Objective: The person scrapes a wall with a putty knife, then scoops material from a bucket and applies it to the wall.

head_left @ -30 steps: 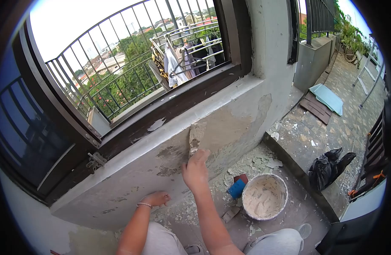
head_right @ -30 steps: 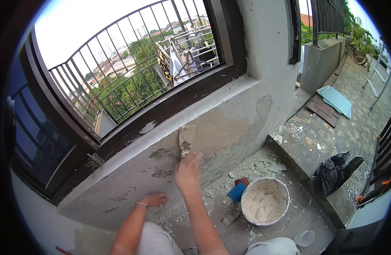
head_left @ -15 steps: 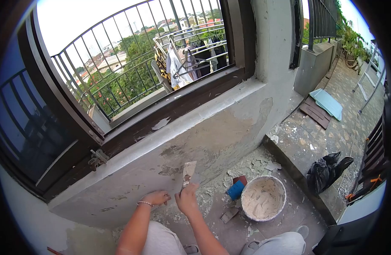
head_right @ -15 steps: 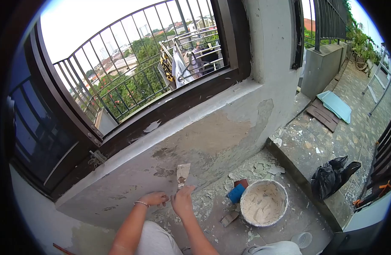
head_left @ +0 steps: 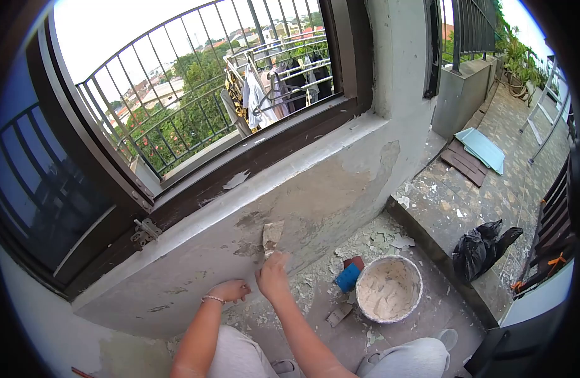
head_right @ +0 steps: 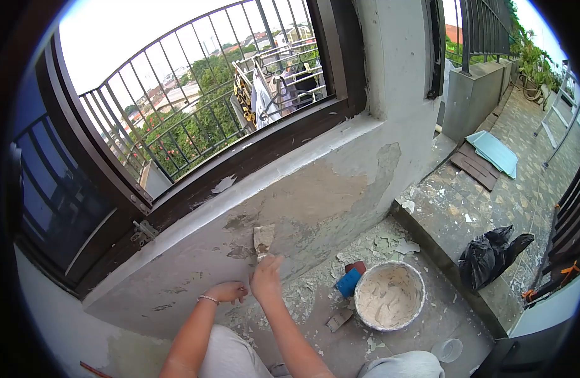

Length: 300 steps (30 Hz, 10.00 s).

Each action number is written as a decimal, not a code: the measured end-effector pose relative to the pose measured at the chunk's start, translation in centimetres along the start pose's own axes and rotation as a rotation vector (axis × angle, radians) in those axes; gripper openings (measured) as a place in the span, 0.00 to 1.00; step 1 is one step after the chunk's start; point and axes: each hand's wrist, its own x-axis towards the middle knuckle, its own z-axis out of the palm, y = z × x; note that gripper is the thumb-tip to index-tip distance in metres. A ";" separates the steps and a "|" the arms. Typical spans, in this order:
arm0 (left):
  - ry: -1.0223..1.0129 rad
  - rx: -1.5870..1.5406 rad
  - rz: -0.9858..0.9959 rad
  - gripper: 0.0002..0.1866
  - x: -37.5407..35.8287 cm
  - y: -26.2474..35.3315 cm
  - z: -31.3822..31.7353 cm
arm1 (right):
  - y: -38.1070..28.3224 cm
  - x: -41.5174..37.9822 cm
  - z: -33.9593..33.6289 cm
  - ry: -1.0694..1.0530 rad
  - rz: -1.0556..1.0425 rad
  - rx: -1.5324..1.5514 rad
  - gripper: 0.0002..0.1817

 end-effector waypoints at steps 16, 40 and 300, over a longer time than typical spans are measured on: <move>0.303 0.107 0.051 0.19 -4.3 2.6 -1.3 | 10.7 -3.3 -0.6 0.424 -0.105 0.967 0.15; 0.339 0.035 0.026 0.19 -5.9 5.2 -1.9 | 9.2 1.0 3.6 0.075 -0.074 0.611 0.17; 0.525 -1.786 0.364 0.32 -4.5 5.7 1.2 | 15.2 0.9 -4.3 0.037 0.078 0.397 0.40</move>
